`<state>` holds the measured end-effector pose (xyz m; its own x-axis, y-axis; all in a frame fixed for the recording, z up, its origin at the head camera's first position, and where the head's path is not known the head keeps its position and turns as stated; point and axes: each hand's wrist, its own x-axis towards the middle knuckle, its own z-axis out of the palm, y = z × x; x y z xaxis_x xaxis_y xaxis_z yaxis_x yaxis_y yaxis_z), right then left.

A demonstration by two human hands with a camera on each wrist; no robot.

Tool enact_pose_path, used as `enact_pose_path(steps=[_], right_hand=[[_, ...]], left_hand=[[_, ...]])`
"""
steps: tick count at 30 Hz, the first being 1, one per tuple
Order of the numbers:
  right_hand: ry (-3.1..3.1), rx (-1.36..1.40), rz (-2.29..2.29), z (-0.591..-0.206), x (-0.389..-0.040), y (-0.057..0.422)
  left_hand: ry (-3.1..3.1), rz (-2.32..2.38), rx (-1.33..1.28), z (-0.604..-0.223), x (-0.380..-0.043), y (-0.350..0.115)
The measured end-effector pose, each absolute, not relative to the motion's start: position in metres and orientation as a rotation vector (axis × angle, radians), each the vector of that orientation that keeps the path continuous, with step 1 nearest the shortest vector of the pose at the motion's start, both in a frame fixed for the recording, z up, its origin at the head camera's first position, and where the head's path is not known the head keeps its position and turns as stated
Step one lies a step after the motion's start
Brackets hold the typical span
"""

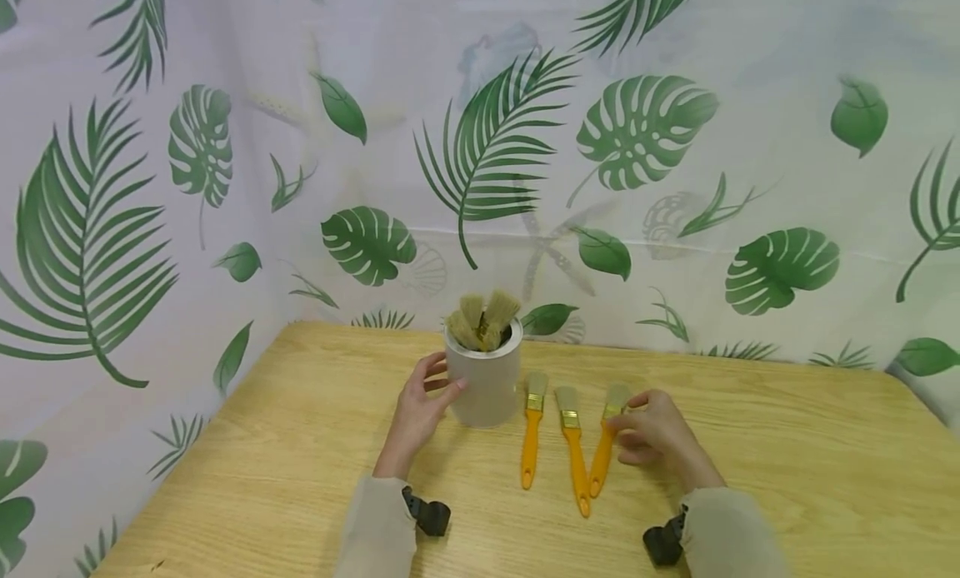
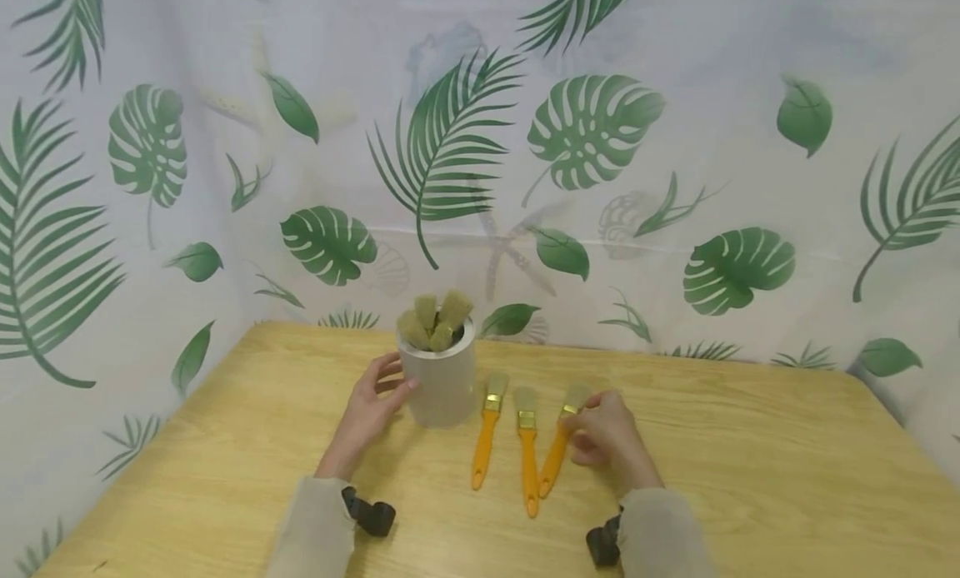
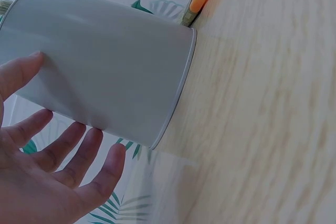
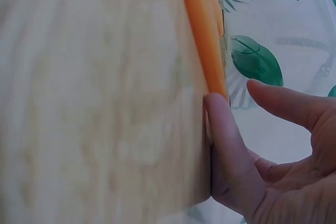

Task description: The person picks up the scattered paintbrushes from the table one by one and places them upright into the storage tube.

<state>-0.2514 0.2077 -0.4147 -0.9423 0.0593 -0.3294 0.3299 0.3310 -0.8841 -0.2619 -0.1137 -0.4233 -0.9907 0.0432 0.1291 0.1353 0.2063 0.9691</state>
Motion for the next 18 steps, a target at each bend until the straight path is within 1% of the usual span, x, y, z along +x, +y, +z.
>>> enact_pose_path(steps=[7, 18], right_hand=[[2.423, 0.383, -1.559, -0.415, -0.253, 0.201], [2.489, 0.349, -1.481, -0.415, -0.253, 0.195]], left_hand=[[-2.394, -1.907, -0.182, -0.424, -0.262, -0.115], [-2.398, -1.915, -0.168, -0.422, -0.259, -0.115]])
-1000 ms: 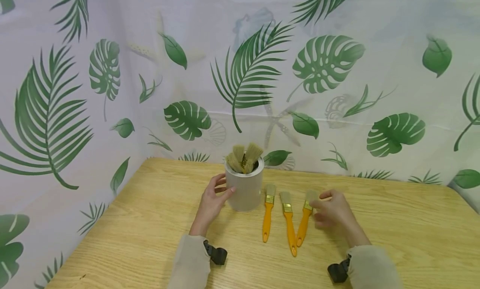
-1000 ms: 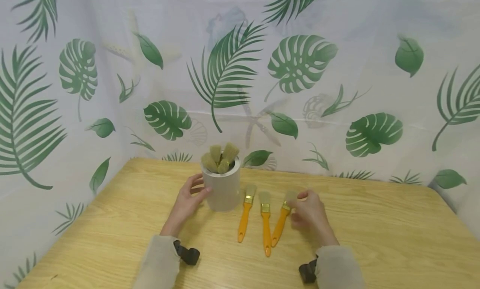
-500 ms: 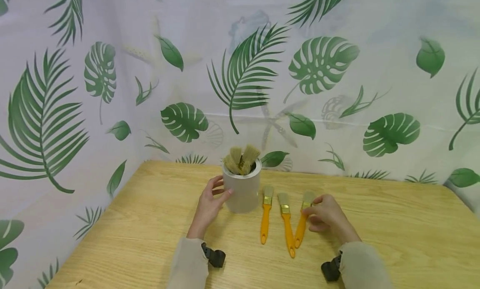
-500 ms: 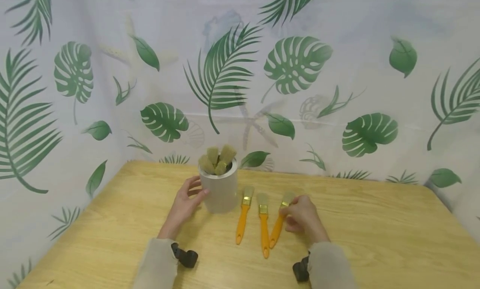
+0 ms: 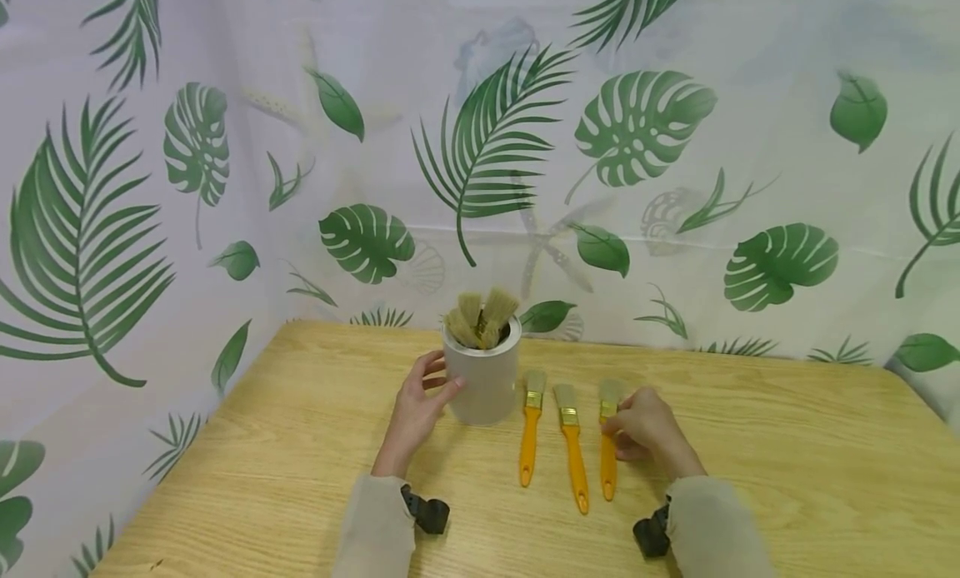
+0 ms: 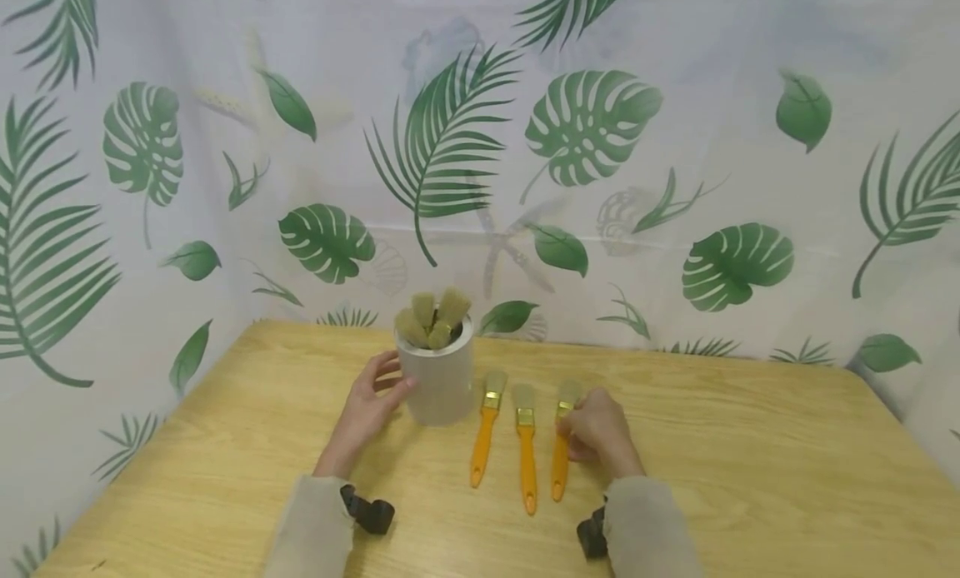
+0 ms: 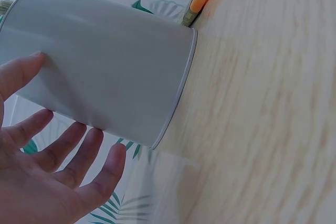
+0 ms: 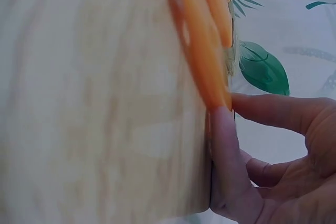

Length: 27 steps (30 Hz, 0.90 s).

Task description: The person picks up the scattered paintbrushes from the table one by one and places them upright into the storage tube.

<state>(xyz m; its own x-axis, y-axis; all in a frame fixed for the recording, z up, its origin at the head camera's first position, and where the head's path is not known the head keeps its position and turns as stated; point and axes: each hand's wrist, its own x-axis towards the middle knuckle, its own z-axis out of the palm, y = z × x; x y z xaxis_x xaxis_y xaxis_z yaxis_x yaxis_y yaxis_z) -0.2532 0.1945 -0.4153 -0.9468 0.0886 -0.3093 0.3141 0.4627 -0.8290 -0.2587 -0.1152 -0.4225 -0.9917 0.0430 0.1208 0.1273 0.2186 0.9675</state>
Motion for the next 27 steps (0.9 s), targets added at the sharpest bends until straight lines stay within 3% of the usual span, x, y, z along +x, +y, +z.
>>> enact_pose_path(steps=[13, 27], right_hand=[[2.578, 0.297, -1.348, -0.415, -0.256, 0.189], [2.252, 0.349, -1.889, -0.421, -0.255, 0.212]], left_hand=[[-2.386, -1.898, -0.165, -0.426, -0.260, -0.119], [-2.372, -1.908, -0.192, -0.427, -0.261, -0.118]])
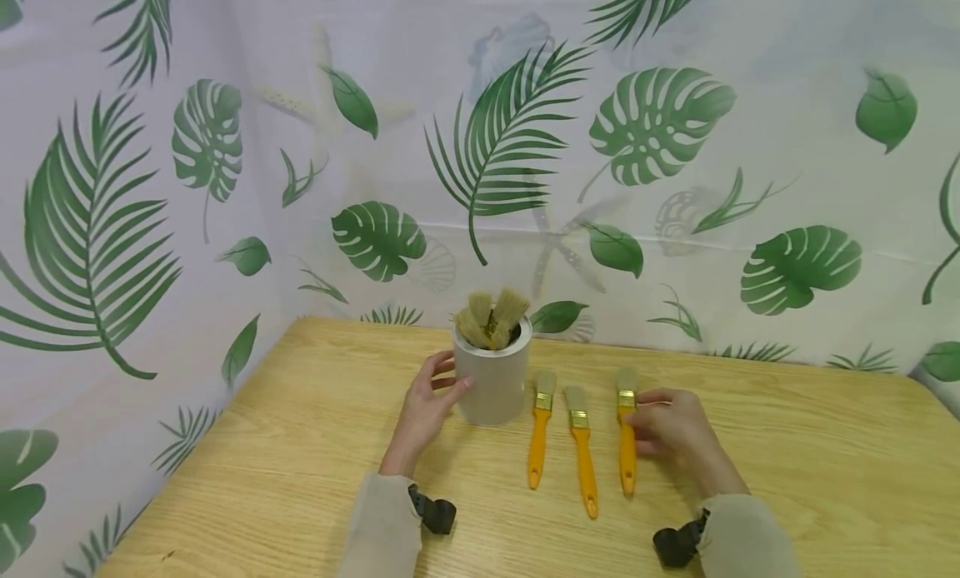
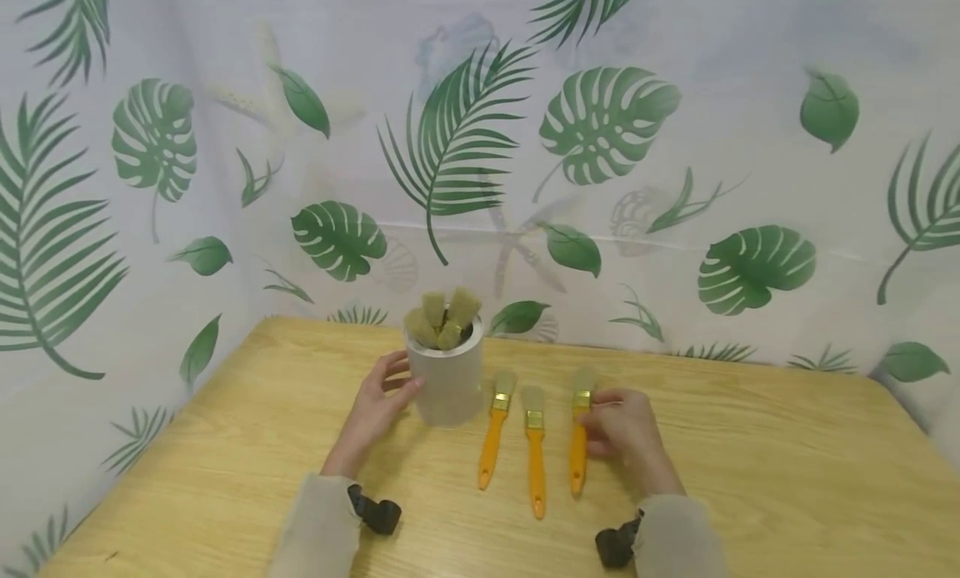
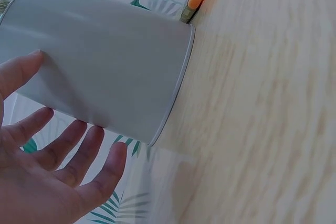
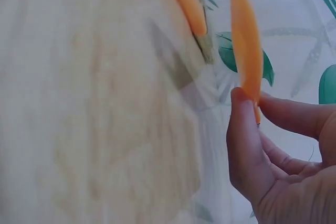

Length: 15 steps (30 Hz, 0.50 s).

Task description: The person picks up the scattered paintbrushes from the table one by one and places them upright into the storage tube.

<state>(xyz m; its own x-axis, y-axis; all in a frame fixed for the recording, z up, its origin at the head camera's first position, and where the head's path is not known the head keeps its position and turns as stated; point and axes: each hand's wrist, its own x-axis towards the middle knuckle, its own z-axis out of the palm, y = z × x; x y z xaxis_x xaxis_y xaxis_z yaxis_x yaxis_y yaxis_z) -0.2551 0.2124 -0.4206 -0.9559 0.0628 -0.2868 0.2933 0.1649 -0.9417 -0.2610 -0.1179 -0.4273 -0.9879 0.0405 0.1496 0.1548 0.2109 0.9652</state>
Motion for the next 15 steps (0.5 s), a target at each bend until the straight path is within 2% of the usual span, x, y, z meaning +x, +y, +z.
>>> enact_pose_path(steps=[15], right_hand=[[1.908, 0.347, -2.326, -0.406, -0.257, 0.212]], left_hand=[[-2.380, -1.917, -0.161, -0.428, -0.263, -0.118]])
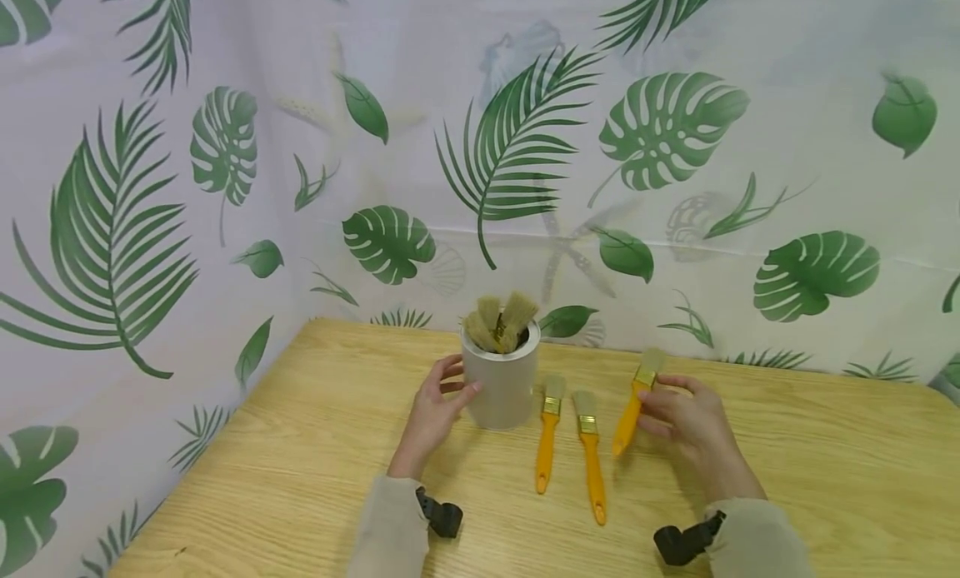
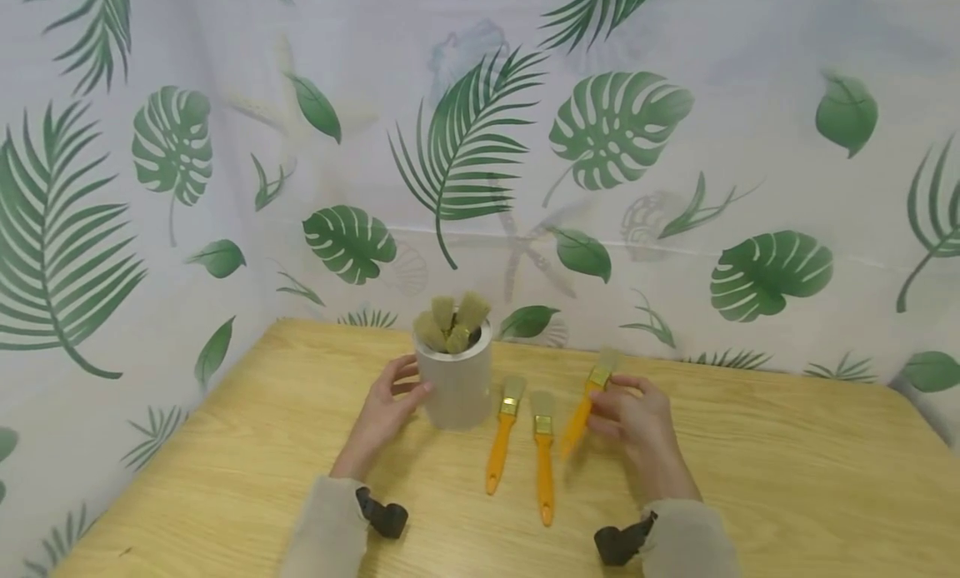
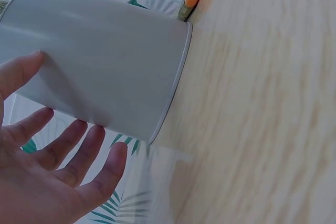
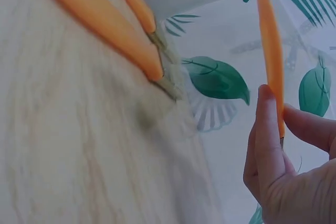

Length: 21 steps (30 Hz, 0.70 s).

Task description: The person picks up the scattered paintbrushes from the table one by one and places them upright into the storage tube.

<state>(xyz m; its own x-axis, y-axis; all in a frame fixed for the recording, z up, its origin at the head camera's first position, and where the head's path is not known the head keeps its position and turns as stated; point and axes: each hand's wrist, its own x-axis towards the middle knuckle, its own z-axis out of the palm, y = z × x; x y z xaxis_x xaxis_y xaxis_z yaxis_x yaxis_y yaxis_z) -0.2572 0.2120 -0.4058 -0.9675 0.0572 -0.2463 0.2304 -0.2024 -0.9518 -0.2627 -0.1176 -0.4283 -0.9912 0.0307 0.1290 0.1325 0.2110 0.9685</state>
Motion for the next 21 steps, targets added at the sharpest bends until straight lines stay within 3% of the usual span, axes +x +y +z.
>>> enact_pose_path(steps=[21], right_hand=[[1.634, 0.577, -2.751, -0.349, -0.269, 0.188]], left_hand=[[-2.404, -1.925, -0.126, -0.420, -0.264, -0.119]])
